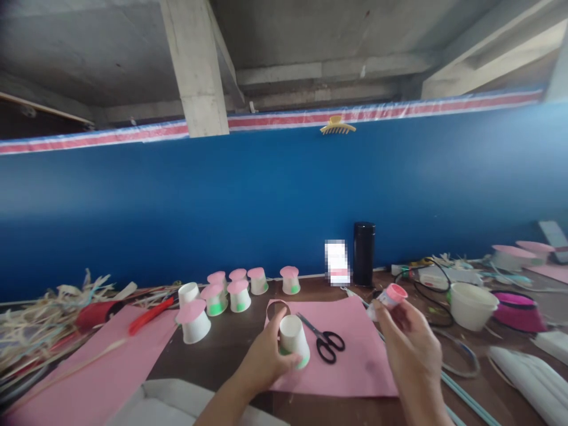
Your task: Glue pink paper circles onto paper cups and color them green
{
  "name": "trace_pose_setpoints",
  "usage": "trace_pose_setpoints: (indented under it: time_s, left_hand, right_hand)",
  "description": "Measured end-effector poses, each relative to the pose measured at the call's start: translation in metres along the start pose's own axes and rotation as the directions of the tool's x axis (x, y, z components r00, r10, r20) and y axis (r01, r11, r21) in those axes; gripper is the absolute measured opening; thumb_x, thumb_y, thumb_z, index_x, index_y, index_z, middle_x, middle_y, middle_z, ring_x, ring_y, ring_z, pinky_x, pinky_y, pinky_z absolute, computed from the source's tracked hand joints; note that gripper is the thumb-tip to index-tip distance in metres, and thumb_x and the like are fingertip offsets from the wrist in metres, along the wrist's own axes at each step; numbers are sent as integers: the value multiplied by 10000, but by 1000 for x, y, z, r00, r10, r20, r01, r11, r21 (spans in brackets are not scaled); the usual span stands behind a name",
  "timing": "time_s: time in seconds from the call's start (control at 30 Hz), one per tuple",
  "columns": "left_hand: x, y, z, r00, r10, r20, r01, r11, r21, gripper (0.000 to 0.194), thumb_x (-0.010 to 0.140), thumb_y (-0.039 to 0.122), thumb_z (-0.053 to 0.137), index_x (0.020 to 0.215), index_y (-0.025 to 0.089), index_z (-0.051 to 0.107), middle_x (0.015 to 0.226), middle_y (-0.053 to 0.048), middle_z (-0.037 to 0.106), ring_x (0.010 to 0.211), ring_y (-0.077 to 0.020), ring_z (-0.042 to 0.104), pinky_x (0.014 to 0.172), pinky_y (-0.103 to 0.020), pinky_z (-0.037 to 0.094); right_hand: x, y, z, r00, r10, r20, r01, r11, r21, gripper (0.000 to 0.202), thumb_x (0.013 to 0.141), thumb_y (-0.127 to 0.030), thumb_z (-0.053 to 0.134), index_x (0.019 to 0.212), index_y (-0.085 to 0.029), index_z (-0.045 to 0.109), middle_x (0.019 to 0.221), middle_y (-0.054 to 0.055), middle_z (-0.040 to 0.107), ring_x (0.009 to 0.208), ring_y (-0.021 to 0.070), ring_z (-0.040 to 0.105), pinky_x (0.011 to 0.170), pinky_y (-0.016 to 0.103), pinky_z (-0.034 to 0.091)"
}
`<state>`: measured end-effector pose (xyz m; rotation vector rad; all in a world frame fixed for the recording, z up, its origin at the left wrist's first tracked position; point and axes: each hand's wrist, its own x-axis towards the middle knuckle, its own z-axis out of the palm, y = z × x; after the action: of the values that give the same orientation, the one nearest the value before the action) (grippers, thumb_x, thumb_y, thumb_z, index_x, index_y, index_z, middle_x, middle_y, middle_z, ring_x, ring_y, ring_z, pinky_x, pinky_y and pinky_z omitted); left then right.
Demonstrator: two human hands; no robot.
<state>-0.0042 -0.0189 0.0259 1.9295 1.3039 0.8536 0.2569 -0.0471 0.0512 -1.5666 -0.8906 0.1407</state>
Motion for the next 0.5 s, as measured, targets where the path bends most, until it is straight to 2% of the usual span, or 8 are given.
trace_pose_setpoints:
  time_s: [0.1,0.17,0.23,0.3,0.37,0.43,0.5]
  left_hand:
    - [0,0,0,1000,23,11,-23,999,25,857,626,240,680,1398,238,307,1220,-73,570,1007,-235,565,865,-308,428]
    - [0,-1,3,999,31,10,-31,999,26,841,622,246,685,1387,236,336,1203,-74,580,1023,-252,558,872,-323,431]
    - [1,-3,7,1000,29,0,-29,1000,9,824,626,263,688,1381,236,359,1216,-77,577,1061,-266,544,895,-332,427]
    - [2,-7,11,999,32,-8,-32,999,-12,832,622,275,695,1383,235,362,1257,-75,554,1112,-273,520,930,-330,415]
    - [4,-11,16,999,42,-2,-42,999,-27,872,595,266,715,1389,221,356,1293,-77,527,1143,-271,500,963,-326,396]
    - [4,-13,18,999,54,4,-54,998,-39,894,572,251,730,1384,204,358,1298,-85,518,1134,-262,502,972,-324,388]
    - [4,-14,19,998,65,-7,-65,997,-46,868,564,239,735,1357,202,385,1273,-86,527,1098,-248,515,949,-321,397]
  right_hand:
    - [-6,-10,4,995,80,56,-84,993,78,480,669,-523,666,1034,-212,664,922,46,705,861,257,640,768,346,459]
    - [-10,-14,8,993,98,66,-111,963,245,510,651,-519,702,1070,-233,652,972,32,700,905,239,635,797,328,467]
    - [-14,-17,13,985,145,92,-171,884,435,535,619,-494,746,1077,-235,648,991,24,697,898,214,638,785,298,486]
    - [-18,-20,19,976,166,140,-216,808,549,533,592,-465,777,1050,-221,654,964,22,701,851,189,644,753,266,503]
    - [-21,-22,25,973,120,198,-213,801,559,476,597,-454,779,984,-201,665,888,25,707,797,177,646,719,248,514]
    - [-27,-24,32,966,18,256,-153,842,518,410,645,-470,743,929,-186,658,835,37,706,772,183,649,696,251,522]
    - [-34,-23,40,939,-92,330,-78,881,467,379,698,-489,693,914,-182,638,847,59,708,787,201,658,693,269,529]
